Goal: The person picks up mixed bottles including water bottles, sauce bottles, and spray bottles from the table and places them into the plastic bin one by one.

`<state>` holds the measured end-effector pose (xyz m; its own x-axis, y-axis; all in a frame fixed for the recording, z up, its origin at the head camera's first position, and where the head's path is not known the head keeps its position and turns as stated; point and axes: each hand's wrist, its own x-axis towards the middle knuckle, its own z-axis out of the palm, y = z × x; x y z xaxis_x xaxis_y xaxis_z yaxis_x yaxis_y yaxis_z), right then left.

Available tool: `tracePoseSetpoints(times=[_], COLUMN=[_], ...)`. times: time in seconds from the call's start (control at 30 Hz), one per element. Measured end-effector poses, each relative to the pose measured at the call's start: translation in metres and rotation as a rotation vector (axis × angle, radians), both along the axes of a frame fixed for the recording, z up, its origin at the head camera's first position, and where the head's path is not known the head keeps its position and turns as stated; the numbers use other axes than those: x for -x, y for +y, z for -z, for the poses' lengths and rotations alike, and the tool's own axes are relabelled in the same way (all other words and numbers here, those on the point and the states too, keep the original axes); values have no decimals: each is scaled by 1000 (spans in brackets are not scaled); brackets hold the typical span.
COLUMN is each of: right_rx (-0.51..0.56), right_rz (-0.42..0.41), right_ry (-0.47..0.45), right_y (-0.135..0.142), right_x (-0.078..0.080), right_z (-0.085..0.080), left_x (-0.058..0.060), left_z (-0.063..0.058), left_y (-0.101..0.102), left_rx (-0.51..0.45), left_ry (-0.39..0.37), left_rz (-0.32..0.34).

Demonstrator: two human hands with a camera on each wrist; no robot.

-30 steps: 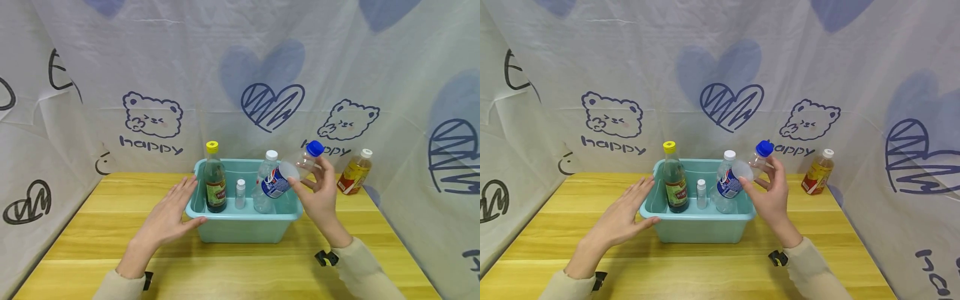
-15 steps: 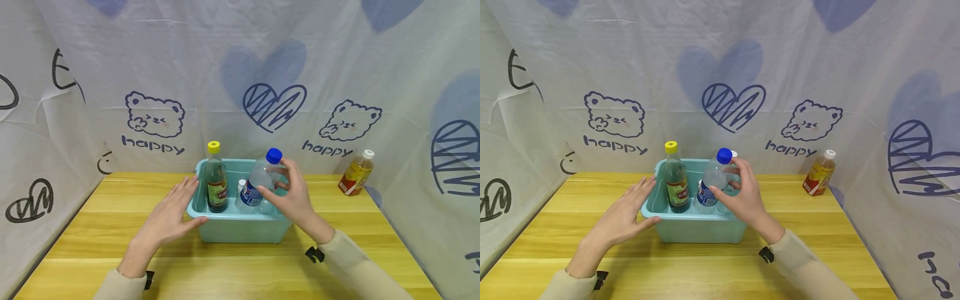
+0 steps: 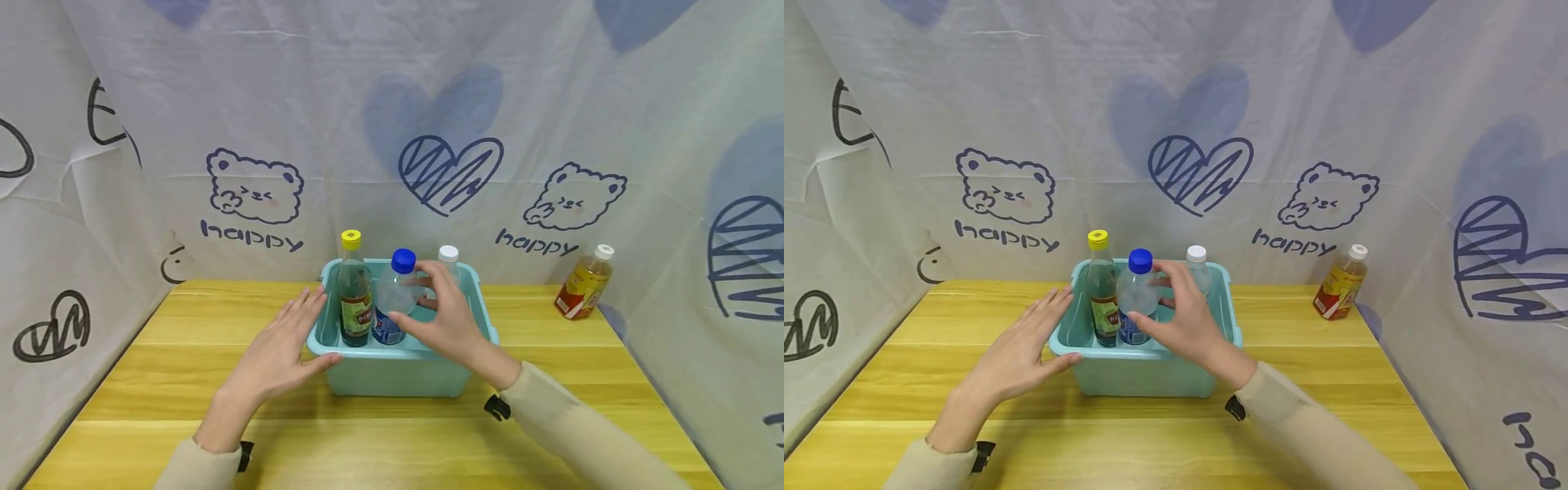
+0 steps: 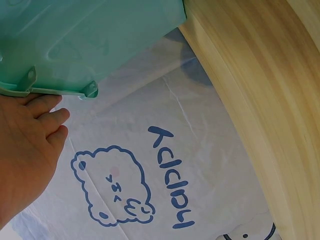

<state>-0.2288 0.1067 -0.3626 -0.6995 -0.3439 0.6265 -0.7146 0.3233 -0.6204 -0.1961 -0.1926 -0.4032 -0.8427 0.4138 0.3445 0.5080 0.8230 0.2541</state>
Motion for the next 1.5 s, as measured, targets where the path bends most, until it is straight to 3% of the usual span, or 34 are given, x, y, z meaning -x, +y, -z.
tracePoseSetpoints(times=[0.37,0.87,1.33,1.5], right_rx=[-121,-272,-247,-274], right_rz=[-92,-41,-55,-50], right_ry=[-85,-309,-387,-351], right_y=[-21,-33,-33,-32], right_x=[5,16,18,17], right_z=[-1,-1,-1,-2], left_x=[0,2,1,1], left_z=[-1,-1,-2,-2], left_y=[-1,0,-1,-1], left_rx=[23,20,18,21], left_ry=[-12,-15,-24,-18], left_rz=[-7,-1,-2,-3])
